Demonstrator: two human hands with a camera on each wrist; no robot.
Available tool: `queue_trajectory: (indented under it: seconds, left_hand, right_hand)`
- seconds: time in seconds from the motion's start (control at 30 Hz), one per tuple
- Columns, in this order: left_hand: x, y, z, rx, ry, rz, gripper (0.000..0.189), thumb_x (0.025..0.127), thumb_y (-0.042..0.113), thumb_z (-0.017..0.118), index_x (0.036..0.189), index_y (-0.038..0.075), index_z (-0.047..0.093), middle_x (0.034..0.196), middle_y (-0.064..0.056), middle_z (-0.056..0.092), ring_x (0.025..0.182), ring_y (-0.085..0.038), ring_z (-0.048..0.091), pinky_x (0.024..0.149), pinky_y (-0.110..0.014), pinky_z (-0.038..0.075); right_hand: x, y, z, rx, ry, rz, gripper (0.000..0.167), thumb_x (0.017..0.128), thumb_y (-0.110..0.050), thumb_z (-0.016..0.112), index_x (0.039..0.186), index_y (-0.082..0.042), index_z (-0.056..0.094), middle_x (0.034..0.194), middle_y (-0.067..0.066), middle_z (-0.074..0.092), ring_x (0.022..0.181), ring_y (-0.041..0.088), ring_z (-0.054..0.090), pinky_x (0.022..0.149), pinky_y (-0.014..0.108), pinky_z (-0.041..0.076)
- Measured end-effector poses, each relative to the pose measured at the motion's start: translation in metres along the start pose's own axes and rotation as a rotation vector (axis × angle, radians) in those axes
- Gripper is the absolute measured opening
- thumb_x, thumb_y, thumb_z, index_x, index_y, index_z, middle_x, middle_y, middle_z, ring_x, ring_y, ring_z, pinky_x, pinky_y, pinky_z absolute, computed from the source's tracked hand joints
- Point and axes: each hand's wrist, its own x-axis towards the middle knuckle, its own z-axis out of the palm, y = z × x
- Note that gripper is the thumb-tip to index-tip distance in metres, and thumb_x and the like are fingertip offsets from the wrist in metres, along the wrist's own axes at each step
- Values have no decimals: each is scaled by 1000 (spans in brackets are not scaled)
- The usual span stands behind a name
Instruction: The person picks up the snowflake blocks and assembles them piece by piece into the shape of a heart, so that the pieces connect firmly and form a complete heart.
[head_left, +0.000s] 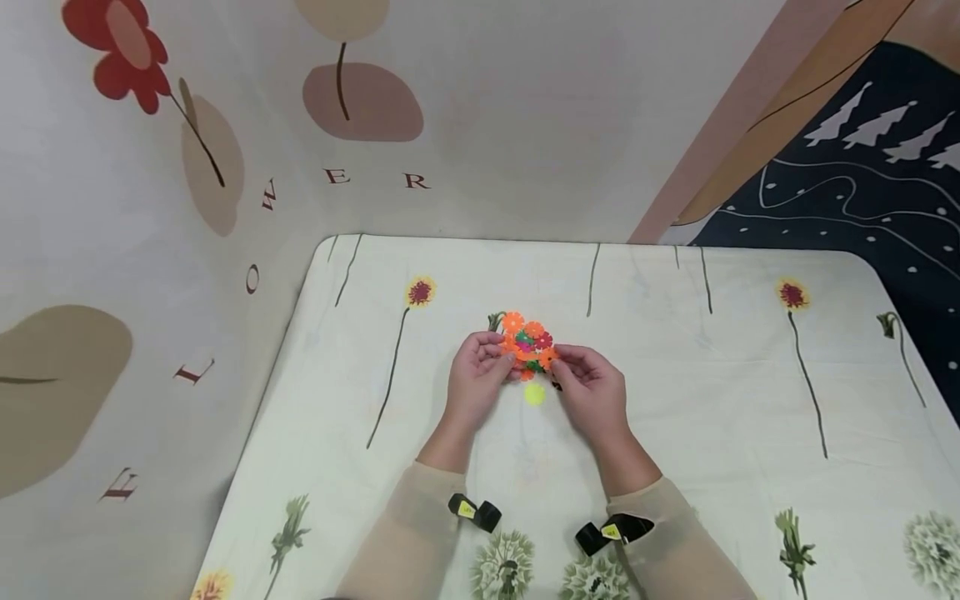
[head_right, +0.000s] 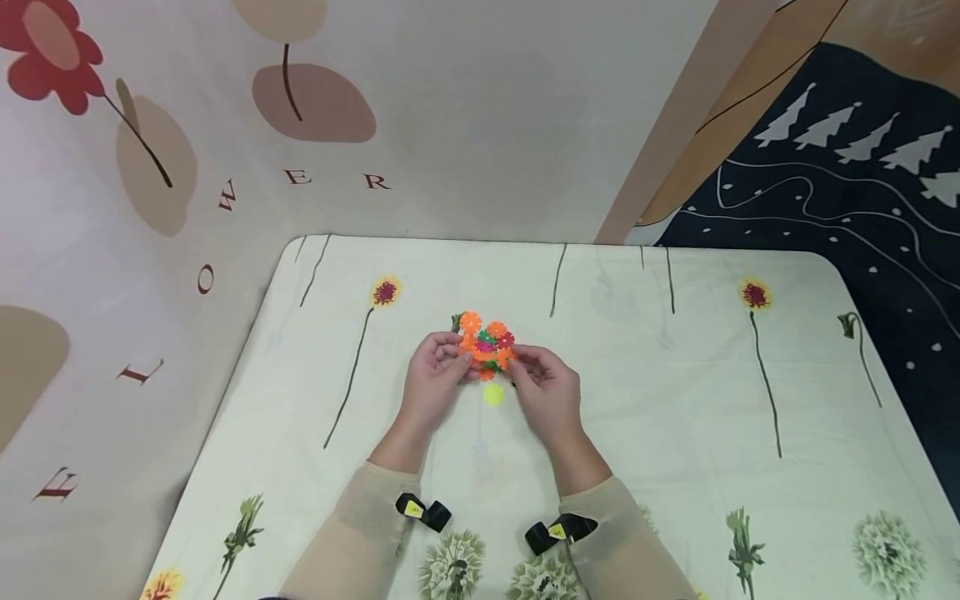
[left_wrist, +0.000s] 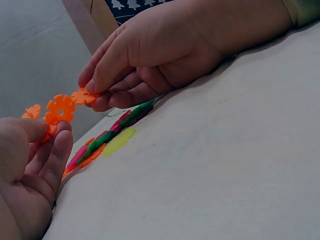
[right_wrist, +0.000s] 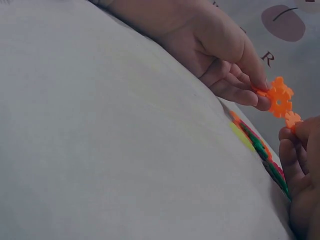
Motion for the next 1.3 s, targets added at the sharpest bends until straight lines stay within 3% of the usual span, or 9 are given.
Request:
queue_trajectory:
  seconds: [0.33,0.6,0.83,1.0,1.13,1.3]
  left_hand:
    - [-1,-2,2,4,-18,17,23,99,-11,68,117,-3,57,96,-8,60,82,-19,74,77,-35,66]
    - [-1,-1,1,-1,-42,-5,17,98,-10,70,107,-3,58,95,-14,65,81,-19,76,76,-35,66]
    - [0,-2,-1,-52,-73,-27,15,98,-13,69,105,-7,58,93,-12,68,78,-19,77,75,-33,66]
    - [0,-1,-5,-28,-104,-22,15,98,-12,69,106,-6,58,95,-16,67,78,-18,77,74,-33,66]
    - [1,0,-7,7,-117,-22,20,100,-8,69,115,-5,57,97,-14,65,79,-18,76,76,-33,66]
    - [1,3,-7,86,-156,-51,49,97,-6,74,142,-2,54,100,-10,63,90,-20,72,82,-29,64]
  right_hand:
    - [0,-1,-2,27,-8,41,20,92,11,78,112,5,76,105,22,77,85,9,75,76,24,64]
    - [-1,-3,-5,55,-26,100,19,91,11,79,109,7,77,105,24,76,82,11,76,74,28,65]
    - [1,-2,-7,103,-47,131,20,91,15,76,110,10,76,107,24,75,82,12,77,74,30,65]
    - [1,1,-5,138,-46,139,20,90,16,76,110,12,75,105,21,76,82,13,77,74,30,65]
    - [1,0,-1,152,-40,152,21,91,15,76,112,12,74,105,21,75,84,12,76,76,30,65]
    - [0,-1,1,127,-50,137,22,93,14,74,115,11,75,110,23,75,91,9,75,81,29,65]
